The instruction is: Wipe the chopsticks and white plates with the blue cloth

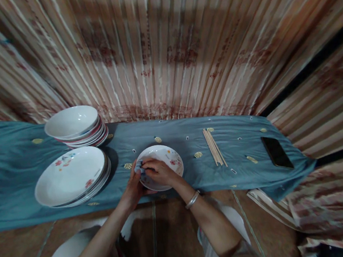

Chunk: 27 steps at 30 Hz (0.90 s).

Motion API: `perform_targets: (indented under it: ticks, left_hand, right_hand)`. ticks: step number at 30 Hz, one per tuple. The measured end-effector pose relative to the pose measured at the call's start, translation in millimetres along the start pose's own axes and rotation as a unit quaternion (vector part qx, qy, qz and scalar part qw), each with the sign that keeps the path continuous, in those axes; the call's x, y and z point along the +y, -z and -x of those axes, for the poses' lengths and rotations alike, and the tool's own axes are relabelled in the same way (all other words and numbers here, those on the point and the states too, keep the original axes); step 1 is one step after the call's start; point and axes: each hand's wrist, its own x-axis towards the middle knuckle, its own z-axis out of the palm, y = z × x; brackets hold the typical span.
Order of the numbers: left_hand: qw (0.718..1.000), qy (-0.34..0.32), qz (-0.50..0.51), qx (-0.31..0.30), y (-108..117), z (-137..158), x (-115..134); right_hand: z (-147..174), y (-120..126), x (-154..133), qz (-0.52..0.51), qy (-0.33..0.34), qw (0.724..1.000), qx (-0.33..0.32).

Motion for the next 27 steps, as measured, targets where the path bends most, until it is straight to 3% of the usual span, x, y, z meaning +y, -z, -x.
perform_targets:
  ticks: [15,21,27]
  left_hand:
    - [1.0,0.003,-0.025,-0.006,-3,0,4]
    - [0.999,-0.006,-0.049,-0.015,1,-3,1]
    - [0.999,-0.007,-0.052,-0.009,1,-4,1]
  right_hand:
    - [31,20,-13,-0.011,-0.03,0.996,-0.084]
    - [46,40,-12,0.104,-0.086,0.986,-0.099]
    - [50,52,-2,0.218,-0.116,0.968,-0.038]
